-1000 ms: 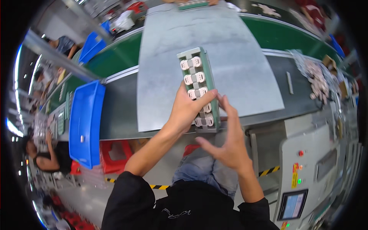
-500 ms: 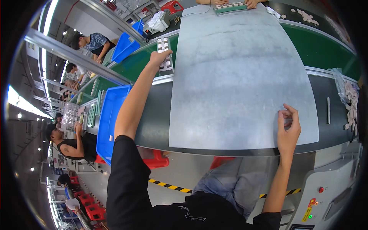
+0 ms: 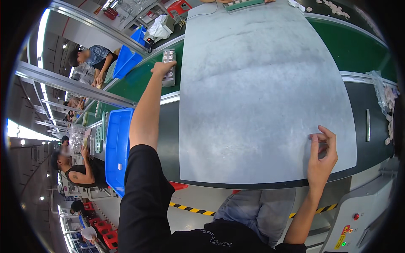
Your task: The person takes component fixtures from the work surface, places them into a machine, and presses buttons on the control panel to operate the machine. The person then removes the processed fixtures and transfers them along the assembly line.
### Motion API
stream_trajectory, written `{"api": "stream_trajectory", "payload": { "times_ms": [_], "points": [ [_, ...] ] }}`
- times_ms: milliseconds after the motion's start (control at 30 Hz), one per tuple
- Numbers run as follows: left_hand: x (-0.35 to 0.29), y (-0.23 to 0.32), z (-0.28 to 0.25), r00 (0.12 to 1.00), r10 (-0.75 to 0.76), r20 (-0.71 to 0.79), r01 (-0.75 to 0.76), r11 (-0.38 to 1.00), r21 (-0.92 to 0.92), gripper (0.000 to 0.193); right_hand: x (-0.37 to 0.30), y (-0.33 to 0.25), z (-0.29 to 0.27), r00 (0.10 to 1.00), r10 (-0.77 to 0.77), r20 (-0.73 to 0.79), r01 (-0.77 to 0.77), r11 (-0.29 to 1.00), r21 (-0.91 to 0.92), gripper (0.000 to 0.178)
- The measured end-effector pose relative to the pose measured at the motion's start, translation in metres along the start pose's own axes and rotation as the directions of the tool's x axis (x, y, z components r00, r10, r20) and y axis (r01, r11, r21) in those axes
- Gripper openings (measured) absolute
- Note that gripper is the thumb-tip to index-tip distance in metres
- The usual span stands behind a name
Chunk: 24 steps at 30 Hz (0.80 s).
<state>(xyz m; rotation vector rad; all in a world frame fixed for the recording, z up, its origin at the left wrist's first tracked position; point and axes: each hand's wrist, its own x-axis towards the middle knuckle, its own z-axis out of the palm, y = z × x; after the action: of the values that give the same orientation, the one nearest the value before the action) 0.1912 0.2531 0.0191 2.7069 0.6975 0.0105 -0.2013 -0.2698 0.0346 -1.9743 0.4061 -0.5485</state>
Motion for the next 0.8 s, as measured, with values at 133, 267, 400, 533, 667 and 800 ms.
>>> {"api": "stream_trajectory", "payload": {
  "times_ms": [133,267,400,533,667,800],
  "points": [
    [-0.003,-0.010,-0.016,1.000,0.018,-0.011,-0.018,1.000,0.008,0.077,-0.001,-0.005,0.005,0.999,-0.020,-0.026,0.019,0.999,-0.030,0.024],
    [-0.018,-0.012,-0.018,1.000,-0.016,0.006,0.016,0.999,0.046,0.065,-0.004,-0.007,0.003,0.999,-0.040,-0.030,0.038,0.997,-0.068,0.025],
    [-0.035,-0.019,-0.011,0.977,0.021,-0.213,0.009,0.990,0.140,0.082,-0.006,-0.005,0.003,0.997,-0.062,-0.043,0.060,0.997,-0.046,0.025],
    [-0.056,-0.005,0.002,0.913,0.105,-0.393,-0.045,0.986,0.158,0.075,-0.008,-0.007,0.001,0.995,-0.090,-0.048,0.088,0.996,-0.025,0.022],
    [-0.119,0.055,0.028,0.751,0.452,-0.481,-0.467,0.879,0.097,0.056,-0.005,0.008,0.003,0.976,-0.206,-0.074,0.199,0.976,-0.087,0.014],
    [-0.184,0.108,0.051,0.787,0.475,-0.393,-0.617,0.607,-0.500,0.024,-0.009,0.001,0.005,0.971,-0.233,-0.054,0.230,0.971,-0.060,0.013]
  ]
}}
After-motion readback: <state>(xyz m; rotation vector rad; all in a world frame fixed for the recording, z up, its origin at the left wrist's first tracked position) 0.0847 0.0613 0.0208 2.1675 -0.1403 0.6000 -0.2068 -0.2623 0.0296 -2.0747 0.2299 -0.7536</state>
